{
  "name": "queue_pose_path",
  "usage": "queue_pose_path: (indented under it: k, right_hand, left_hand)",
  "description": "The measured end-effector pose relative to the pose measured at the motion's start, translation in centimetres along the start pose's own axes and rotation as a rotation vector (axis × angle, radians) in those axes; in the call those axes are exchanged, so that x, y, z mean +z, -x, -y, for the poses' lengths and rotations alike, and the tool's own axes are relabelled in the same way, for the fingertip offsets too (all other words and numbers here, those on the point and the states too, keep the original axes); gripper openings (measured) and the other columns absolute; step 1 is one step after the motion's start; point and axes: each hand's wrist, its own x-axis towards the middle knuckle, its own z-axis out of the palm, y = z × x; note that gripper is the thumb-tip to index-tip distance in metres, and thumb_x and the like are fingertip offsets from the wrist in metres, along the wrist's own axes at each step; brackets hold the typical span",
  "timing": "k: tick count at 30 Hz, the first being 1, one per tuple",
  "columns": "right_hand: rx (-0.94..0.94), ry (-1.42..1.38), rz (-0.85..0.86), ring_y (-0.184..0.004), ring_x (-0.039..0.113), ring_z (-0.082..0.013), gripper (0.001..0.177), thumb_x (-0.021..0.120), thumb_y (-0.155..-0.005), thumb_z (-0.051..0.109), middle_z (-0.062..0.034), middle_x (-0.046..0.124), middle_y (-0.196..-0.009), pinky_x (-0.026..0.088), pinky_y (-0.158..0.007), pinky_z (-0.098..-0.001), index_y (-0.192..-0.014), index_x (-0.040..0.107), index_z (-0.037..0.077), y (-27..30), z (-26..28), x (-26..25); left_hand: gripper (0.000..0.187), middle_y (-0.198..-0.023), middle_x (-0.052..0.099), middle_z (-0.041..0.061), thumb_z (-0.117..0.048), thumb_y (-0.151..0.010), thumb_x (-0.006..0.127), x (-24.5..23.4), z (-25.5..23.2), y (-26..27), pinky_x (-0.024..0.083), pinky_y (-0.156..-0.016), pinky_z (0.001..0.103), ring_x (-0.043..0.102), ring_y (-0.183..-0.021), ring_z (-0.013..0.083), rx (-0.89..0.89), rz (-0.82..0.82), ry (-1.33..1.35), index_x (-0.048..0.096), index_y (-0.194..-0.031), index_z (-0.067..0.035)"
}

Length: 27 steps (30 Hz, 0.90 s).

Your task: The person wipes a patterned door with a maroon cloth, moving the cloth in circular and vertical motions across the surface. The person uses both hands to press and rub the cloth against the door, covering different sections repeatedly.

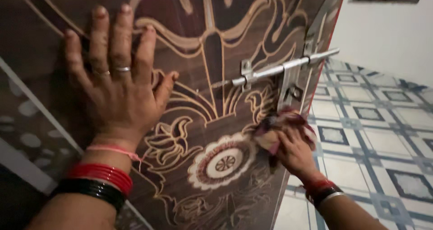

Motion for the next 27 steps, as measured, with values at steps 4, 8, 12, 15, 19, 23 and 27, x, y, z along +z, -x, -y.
queue_pose_path:
  k: [4, 8, 12, 15, 19, 23, 27]
  right_hand:
    - [0.242, -0.199, -0.274, -0.151, 0.030, -0.0416, 0.068, 0.062, -0.093, 0.020, -0.0246, 0.033, -0.164, 0.025, -0.119, -0.0500, -0.154, 0.039, 0.000, -2.5, -1.4, -2.4]
    - [-0.028, -0.171, -0.404, -0.159, 0.026, -0.0446, 0.055, 0.052, -0.098, 0.006, -0.0225, 0.031, -0.170, 0.024, -0.129, -0.0476, -0.153, 0.046, 0.007, -9.4, -0.5, -8.0]
    - [-0.004, -0.208, -0.399, -0.156, 0.029, -0.0444, 0.057, 0.052, -0.097, 0.005, -0.0232, 0.033, -0.167, 0.026, -0.127, -0.0434, -0.154, 0.044, 0.007, -10.7, 1.0, -9.5]
    - [0.130, -0.291, -0.440, -0.151, 0.035, -0.0433, 0.053, 0.056, -0.101, 0.008, -0.0252, 0.036, -0.162, 0.028, -0.125, -0.0422, -0.152, 0.043, 0.007, -8.6, 3.2, -6.5]
    - [0.134, -0.436, -0.521, -0.147, 0.032, -0.0470, 0.073, 0.054, -0.095, 0.008, -0.0326, 0.034, -0.159, 0.024, -0.121, -0.0457, -0.160, 0.023, -0.001, -4.7, 9.8, -3.5]
    - [0.296, -0.515, -0.171, -0.130, 0.047, -0.0426, 0.068, 0.059, -0.089, 0.012, -0.0251, 0.048, -0.141, 0.037, -0.112, -0.0448, -0.152, 0.035, 0.007, -1.9, 16.8, -2.8]
    - [-0.163, -0.005, -0.076, -0.133, 0.043, -0.0474, 0.061, 0.063, -0.082, 0.017, -0.0258, 0.051, -0.138, 0.031, -0.114, -0.0542, -0.141, 0.052, 0.011, -2.3, 20.5, -2.8]
  left_hand:
    - [0.074, -0.172, 0.021, 0.013, -0.058, -0.104, 0.063, -0.3, -0.5, 0.2, 0.009, -0.124, 0.068, 0.013, -0.158, 0.0339, -0.030, 0.018, 0.034, 0.038, -0.160, -0.016]
    - [0.074, -0.172, 0.022, 0.012, -0.057, -0.104, 0.062, -0.4, -0.7, 0.0, 0.009, -0.125, 0.067, 0.013, -0.158, 0.0333, -0.028, 0.006, 0.028, 0.038, -0.160, -0.016]
    - [0.076, -0.172, 0.021, 0.013, -0.057, -0.103, 0.062, 0.1, -0.4, 0.2, 0.010, -0.125, 0.066, 0.013, -0.158, 0.0337, -0.019, 0.016, 0.037, 0.037, -0.161, -0.015]
    - [0.078, -0.177, 0.019, 0.011, -0.060, -0.107, 0.063, 0.9, -0.1, 0.4, 0.010, -0.130, 0.064, 0.010, -0.164, 0.0313, 0.022, -0.059, -0.095, 0.036, -0.166, -0.018]
    - [0.079, -0.176, 0.016, 0.012, -0.061, -0.105, 0.063, 1.5, 0.1, 0.6, 0.009, -0.130, 0.065, 0.008, -0.163, 0.0319, 0.031, -0.069, -0.075, 0.035, -0.164, -0.018]
    - [0.075, -0.177, 0.015, 0.013, -0.059, -0.107, 0.064, 1.7, 0.2, 0.7, 0.009, -0.130, 0.065, 0.008, -0.164, 0.0326, 0.040, -0.086, -0.053, 0.034, -0.161, -0.016]
    - [0.071, -0.178, 0.016, 0.011, -0.058, -0.108, 0.065, 1.6, 0.3, 0.7, 0.009, -0.131, 0.065, 0.007, -0.164, 0.0309, 0.048, -0.105, -0.015, 0.036, -0.158, -0.017]
